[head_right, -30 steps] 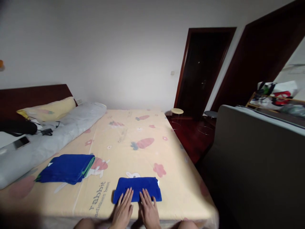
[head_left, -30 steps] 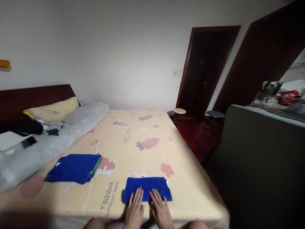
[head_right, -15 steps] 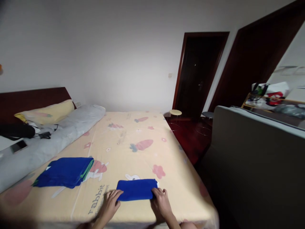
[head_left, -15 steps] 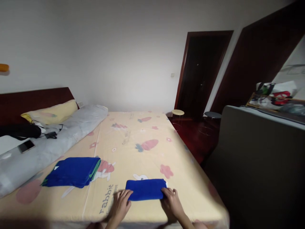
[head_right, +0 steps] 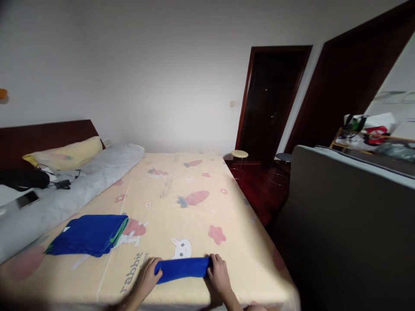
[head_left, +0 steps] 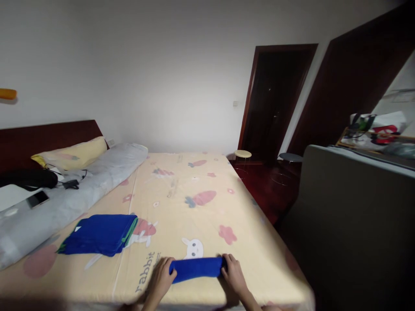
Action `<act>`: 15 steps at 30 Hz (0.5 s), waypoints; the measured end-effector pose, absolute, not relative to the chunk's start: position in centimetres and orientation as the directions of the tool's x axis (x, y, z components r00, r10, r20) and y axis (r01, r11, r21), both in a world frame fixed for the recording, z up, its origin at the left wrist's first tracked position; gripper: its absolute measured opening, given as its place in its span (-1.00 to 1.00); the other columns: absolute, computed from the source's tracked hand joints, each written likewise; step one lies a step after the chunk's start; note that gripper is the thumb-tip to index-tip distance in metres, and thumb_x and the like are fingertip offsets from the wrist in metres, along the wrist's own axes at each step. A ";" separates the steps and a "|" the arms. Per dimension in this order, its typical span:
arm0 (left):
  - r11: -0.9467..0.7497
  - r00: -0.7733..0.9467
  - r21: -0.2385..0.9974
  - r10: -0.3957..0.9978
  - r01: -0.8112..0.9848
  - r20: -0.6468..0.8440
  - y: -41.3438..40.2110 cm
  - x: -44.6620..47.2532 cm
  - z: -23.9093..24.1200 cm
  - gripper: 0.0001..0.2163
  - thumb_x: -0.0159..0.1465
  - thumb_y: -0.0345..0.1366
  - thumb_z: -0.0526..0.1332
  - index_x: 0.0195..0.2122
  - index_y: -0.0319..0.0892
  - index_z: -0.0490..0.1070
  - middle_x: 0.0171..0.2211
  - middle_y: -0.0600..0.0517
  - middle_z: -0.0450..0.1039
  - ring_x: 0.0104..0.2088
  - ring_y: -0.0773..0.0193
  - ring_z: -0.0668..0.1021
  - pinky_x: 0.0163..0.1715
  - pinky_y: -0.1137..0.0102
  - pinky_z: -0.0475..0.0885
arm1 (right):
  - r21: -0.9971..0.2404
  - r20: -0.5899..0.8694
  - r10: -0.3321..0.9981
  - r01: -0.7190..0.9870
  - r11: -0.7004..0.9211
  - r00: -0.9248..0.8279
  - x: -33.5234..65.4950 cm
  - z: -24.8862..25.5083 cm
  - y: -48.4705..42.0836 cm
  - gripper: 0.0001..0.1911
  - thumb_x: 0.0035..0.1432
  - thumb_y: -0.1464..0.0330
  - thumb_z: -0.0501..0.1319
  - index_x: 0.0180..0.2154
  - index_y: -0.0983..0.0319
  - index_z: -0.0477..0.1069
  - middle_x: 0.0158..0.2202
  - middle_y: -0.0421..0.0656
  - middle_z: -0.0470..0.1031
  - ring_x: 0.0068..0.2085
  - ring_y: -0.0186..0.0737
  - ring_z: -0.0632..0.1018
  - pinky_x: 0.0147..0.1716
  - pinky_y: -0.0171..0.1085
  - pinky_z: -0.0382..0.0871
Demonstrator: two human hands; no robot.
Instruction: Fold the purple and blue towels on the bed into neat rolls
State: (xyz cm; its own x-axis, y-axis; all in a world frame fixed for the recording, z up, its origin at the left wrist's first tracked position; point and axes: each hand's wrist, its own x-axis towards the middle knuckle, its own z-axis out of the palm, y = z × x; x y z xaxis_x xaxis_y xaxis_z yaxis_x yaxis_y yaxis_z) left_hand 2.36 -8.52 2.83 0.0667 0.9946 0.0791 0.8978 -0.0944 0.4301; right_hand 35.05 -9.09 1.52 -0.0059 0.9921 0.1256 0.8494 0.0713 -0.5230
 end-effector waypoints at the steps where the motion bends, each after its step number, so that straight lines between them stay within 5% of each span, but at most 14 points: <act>1: -0.068 0.036 0.389 0.995 0.919 0.089 -8.6 2.4 2.9 -0.67 0.14 -0.43 0.06 -0.10 -0.10 0.46 -0.08 -0.03 0.54 0.00 0.16 0.50 0.04 0.25 0.33 | -0.509 0.137 0.991 0.859 0.062 0.009 35.0 1.6 -9.2 -0.56 0.03 0.47 0.01 -0.04 0.22 0.39 -0.08 -0.04 0.50 -0.07 -0.07 0.48 -0.02 -0.13 0.27; 7: -0.121 0.074 0.285 0.983 0.951 0.169 -8.8 5.3 2.0 -0.41 0.12 -0.61 -0.09 0.12 -0.10 0.37 0.18 -0.01 0.41 0.22 0.16 0.36 0.23 0.12 0.24 | -0.340 0.285 0.957 0.940 0.042 0.060 32.7 0.9 -9.7 -0.46 0.04 0.49 0.01 0.08 0.15 0.35 0.11 -0.02 0.43 0.14 0.03 0.38 0.14 0.05 0.14; 15: -0.442 0.416 0.316 0.897 0.839 0.150 -9.9 11.4 0.0 -0.29 0.16 -0.50 -0.02 0.36 -0.08 -0.12 0.38 0.04 -0.02 0.36 0.16 0.12 0.33 0.09 0.14 | -0.436 0.163 0.908 0.798 0.417 -0.385 27.6 0.0 -10.3 -0.28 0.14 0.38 -0.01 0.34 0.10 -0.08 0.38 -0.12 0.03 0.36 -0.03 0.12 0.29 0.08 0.02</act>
State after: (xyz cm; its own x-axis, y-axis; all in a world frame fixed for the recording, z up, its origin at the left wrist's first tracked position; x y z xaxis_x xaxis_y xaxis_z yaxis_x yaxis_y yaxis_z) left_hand 11.44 -9.90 0.03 0.4161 0.8969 0.1497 0.8394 -0.4421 0.3161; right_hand 27.64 -10.31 0.01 -0.3851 0.9083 0.1634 0.7976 0.4166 -0.4362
